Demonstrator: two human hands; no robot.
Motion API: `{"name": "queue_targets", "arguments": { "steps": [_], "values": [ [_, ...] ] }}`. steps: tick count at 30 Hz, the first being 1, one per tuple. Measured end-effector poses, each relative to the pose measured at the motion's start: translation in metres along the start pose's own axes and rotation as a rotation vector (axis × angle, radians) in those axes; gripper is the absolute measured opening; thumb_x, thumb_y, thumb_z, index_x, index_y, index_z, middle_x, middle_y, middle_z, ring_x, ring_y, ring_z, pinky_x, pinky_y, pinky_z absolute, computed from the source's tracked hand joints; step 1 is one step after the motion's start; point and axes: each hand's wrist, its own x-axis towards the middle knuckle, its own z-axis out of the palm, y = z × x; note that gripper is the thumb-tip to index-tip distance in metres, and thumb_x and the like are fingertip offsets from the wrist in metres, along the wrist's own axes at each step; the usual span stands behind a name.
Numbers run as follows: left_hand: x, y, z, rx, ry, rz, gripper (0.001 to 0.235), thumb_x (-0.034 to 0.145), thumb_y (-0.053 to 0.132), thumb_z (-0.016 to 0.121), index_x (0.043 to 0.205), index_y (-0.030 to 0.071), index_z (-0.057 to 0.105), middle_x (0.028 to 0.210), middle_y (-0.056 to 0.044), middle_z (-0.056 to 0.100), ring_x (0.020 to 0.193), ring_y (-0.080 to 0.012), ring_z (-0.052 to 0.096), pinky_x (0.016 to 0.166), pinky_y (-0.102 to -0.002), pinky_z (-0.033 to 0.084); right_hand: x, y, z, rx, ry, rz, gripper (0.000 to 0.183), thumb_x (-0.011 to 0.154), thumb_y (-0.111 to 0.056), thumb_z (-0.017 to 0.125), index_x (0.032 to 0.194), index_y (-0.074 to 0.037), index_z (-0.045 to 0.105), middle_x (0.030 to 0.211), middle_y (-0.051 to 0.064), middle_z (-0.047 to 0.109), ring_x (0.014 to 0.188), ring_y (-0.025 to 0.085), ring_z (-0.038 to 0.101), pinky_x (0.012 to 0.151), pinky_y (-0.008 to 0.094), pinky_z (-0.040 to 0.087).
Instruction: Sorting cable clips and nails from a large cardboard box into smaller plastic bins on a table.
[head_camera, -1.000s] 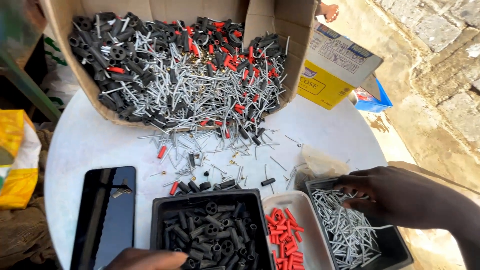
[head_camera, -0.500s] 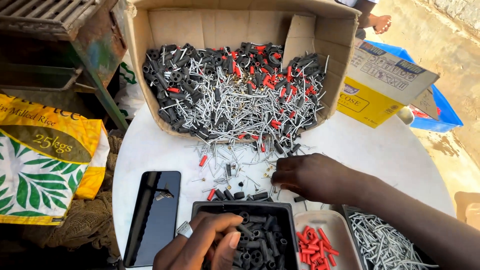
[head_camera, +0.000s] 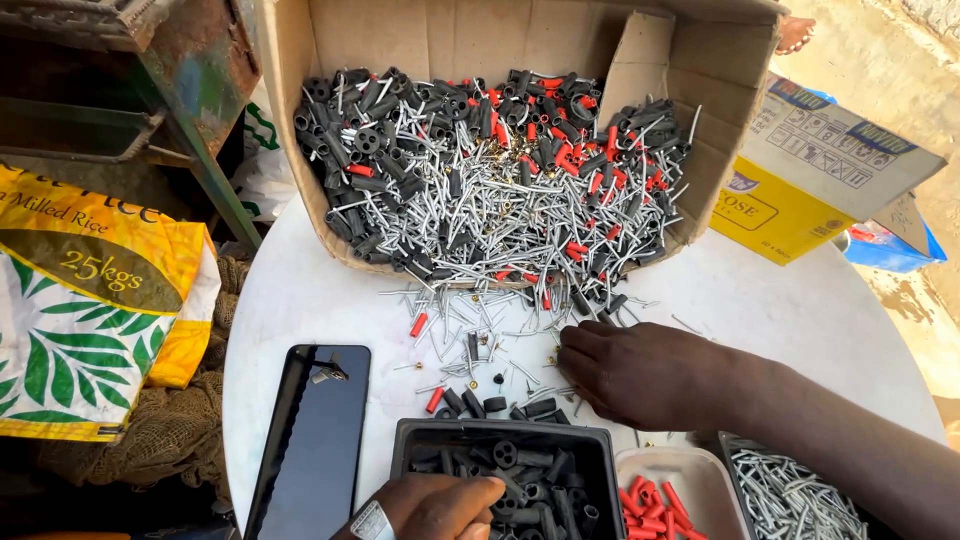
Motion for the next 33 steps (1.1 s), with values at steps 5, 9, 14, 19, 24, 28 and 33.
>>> {"name": "queue_targets", "arguments": {
  "steps": [5, 9, 14, 19, 24, 28, 33],
  "values": [
    [0.04, 0.127, -0.065, 0.34, 0.489, 0.137, 0.043, 0.064, 0.003, 0.054, 0.093, 0.029, 0.073, 0.085, 0.008, 0.07, 0.067, -0.0253, 0.064, 0.058, -0.039, 0.051, 0.003, 0.007, 0.014, -0.012, 0.053, -0.078, 0.022, 0.083, -0.025, 0.062, 0.091, -0.006, 0.054, 0.091, 0.014, 0.058, 0.077, 0.034, 0.058, 0.065, 0.049, 0.051],
    [0.095, 0.098, -0.073, 0.484, -0.138, 0.246, 0.028, 0.074, -0.004, 0.055, 0.096, 0.013, 0.055, 0.096, -0.013, 0.061, 0.082, -0.0457, 0.062, 0.053, -0.061, 0.05, 0.009, 0.01, 0.019, -0.054, 0.109, -0.106, 0.02, 0.077, -0.024, 0.062, 0.086, -0.006, 0.057, 0.083, 0.012, 0.059, 0.07, 0.035, 0.059, 0.061, 0.049, 0.051],
    [0.147, 0.074, -0.054, 0.656, -0.266, 0.384, 0.032, 0.075, -0.012, 0.062, 0.097, 0.01, 0.067, 0.089, -0.013, 0.065, 0.089, -0.0416, 0.063, 0.06, -0.057, 0.052, 0.001, 0.015, 0.011, 0.326, 0.198, 0.14, 0.014, 0.069, -0.016, 0.064, 0.073, -0.019, 0.051, 0.07, 0.002, 0.059, 0.059, 0.028, 0.058, 0.053, 0.043, 0.043],
    [0.172, 0.048, -0.031, 0.583, -0.147, 0.599, 0.01, 0.075, -0.005, 0.074, 0.073, 0.005, 0.072, 0.069, -0.014, 0.064, 0.071, -0.0381, 0.068, 0.062, -0.05, 0.058, -0.001, 0.008, -0.005, 0.735, 0.36, 0.218, 0.008, 0.07, -0.007, 0.07, 0.068, -0.014, 0.066, 0.052, 0.003, 0.062, 0.045, 0.022, 0.07, 0.044, 0.027, 0.053],
    [0.183, 0.029, -0.017, 0.582, -0.167, 0.57, 0.017, 0.082, 0.003, 0.066, 0.073, 0.015, 0.074, 0.071, -0.014, 0.067, 0.078, -0.0391, 0.069, 0.068, -0.049, 0.058, 0.007, -0.008, -0.041, 0.802, 0.303, 0.22, 0.009, 0.083, -0.016, 0.078, 0.076, -0.015, 0.072, 0.058, 0.006, 0.074, 0.04, 0.021, 0.069, 0.041, 0.029, 0.052],
    [0.184, 0.017, -0.013, 0.694, -0.077, 0.685, 0.004, 0.082, 0.003, 0.067, 0.084, 0.005, 0.07, 0.07, -0.016, 0.067, 0.088, -0.0375, 0.07, 0.073, -0.048, 0.057, 0.013, -0.013, -0.027, 0.615, 0.316, 0.083, 0.012, 0.094, -0.018, 0.068, 0.097, -0.007, 0.074, 0.091, 0.015, 0.076, 0.074, 0.042, 0.076, 0.055, 0.045, 0.06],
    [0.185, 0.013, -0.016, 0.723, 0.018, 0.728, 0.006, 0.082, 0.002, 0.066, 0.088, 0.002, 0.066, 0.071, -0.018, 0.066, 0.09, -0.0413, 0.069, 0.074, -0.048, 0.057, 0.018, -0.008, -0.003, 0.446, 0.282, 0.094, 0.021, 0.093, -0.017, 0.068, 0.11, -0.004, 0.071, 0.107, 0.018, 0.073, 0.09, 0.044, 0.074, 0.065, 0.049, 0.062]
  ]
}}
